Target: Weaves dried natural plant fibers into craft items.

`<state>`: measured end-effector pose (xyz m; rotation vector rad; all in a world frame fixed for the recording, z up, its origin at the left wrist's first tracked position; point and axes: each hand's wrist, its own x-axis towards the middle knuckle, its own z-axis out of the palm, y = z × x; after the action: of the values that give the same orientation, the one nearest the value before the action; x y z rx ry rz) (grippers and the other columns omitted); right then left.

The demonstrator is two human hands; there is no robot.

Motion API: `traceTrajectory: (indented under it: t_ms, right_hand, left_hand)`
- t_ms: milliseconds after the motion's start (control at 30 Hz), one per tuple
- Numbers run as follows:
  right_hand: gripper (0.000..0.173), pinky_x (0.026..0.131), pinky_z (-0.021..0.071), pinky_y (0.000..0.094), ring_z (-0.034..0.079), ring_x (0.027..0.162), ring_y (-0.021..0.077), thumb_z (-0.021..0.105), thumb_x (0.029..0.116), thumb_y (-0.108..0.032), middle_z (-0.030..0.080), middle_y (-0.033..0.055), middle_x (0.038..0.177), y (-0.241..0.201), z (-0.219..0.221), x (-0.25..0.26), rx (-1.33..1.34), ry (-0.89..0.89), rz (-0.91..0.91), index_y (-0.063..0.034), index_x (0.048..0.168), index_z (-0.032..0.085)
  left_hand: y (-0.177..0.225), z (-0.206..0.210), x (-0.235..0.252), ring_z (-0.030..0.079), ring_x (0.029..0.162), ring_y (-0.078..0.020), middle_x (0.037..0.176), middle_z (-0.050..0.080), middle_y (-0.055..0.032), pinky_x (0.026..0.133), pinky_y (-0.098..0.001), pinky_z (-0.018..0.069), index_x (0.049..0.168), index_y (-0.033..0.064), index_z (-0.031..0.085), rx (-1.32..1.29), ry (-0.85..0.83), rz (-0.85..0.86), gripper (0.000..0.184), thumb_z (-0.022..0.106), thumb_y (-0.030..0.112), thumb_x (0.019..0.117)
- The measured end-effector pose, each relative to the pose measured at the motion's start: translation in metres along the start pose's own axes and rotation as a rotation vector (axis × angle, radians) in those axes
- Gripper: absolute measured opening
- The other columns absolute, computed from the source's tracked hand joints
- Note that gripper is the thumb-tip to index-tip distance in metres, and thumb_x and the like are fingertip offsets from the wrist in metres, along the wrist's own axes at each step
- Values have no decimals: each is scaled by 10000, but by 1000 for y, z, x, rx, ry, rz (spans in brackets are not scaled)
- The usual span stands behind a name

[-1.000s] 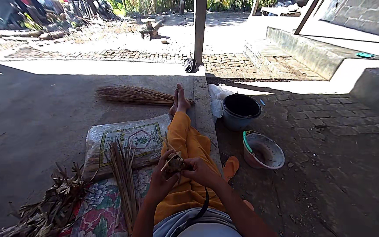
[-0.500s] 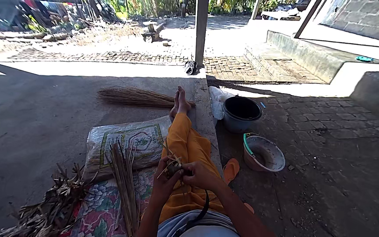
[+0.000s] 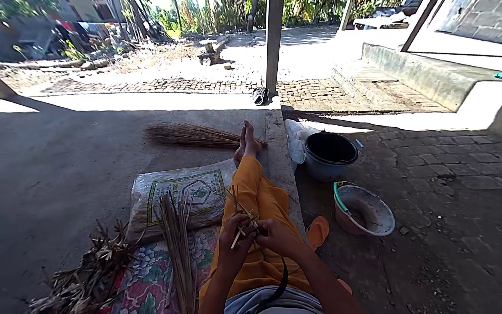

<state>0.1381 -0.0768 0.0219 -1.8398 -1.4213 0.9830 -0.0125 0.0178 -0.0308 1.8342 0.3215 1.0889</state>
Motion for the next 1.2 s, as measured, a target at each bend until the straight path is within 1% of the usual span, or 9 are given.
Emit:
traceTrajectory:
  t_ms: [200,300,467,600,700,900,1000,1067,1200]
  right_hand:
    - [239,790,510,476,657,851,286,615,937,-181,680,163,895,-23,15,-6,-3,308,-27,27,1026,694]
    - [256,805,514,507,668,902,336,606,937,-182,678,203,932,-25,23,-6,-8,375,-66,46,1025,683]
    - [266,902,472,589,642,1022,401,576,1005,-168,664,251,1042,-20,4,-6,-41,47,-53,66,1104,655]
    - [247,918,478,565,646,1024,389,594,980,-118,667,250,1047,-17,8,-4,12,133,-107,68,1128,660]
    - [216,879,498,543,656,984,389,609,947,-100,668,251,996,-23,15,-2,43,312,-140,76,1060,666]
    - [207,779,532,504,671,879,354,628,909,-68,670,226,918,-17,24,5,140,552,-258,65,1054,692]
    - [328,750,529,522,668,833,350,621,891,-40,675,212,914,-20,17,-3,163,474,-178,38,1209,631]
    - [372,788,523,540,665,864,361,619,915,-51,674,203,933,-24,8,-9,132,365,-95,11,1280,593]
    - [201,812,496,518,645,904,351,609,946,-101,664,212,931,-17,13,-7,88,340,-170,38,1047,713]
  left_hand:
    - [6,-1,4,667,1072,-116,1253,622,-126,889,-280,602,1282,-102,544,-70,101,26,507,760,1,835]
    - [10,0,3,661,1069,-75,1243,622,-84,899,-256,598,1278,-111,526,-62,127,45,510,741,-37,821]
    - [5,-3,-1,659,1039,-38,1218,636,-53,876,-228,593,1270,-103,548,-36,66,32,503,736,-24,810]
    - [8,-4,3,670,1024,-36,1189,655,-10,883,-240,599,1294,-93,499,-72,59,7,529,728,-32,820]
    - [16,-6,8,660,1004,-11,1174,639,-25,880,-216,588,1294,-135,457,-20,92,10,541,712,-42,826]
    - [20,-3,11,656,1022,7,1192,627,39,886,-223,596,1282,-69,446,-79,104,50,492,670,-114,847]
    - [16,-7,13,637,1012,3,1190,606,2,866,-221,584,1264,-102,450,-57,150,82,468,667,-104,849]
    - [18,-17,20,628,1036,-1,1191,598,-10,896,-226,572,1271,-124,436,-37,182,95,474,673,-94,861]
    - [18,-28,23,663,1017,-24,1164,645,41,902,-264,592,1276,-74,455,-86,127,99,472,687,-86,865]
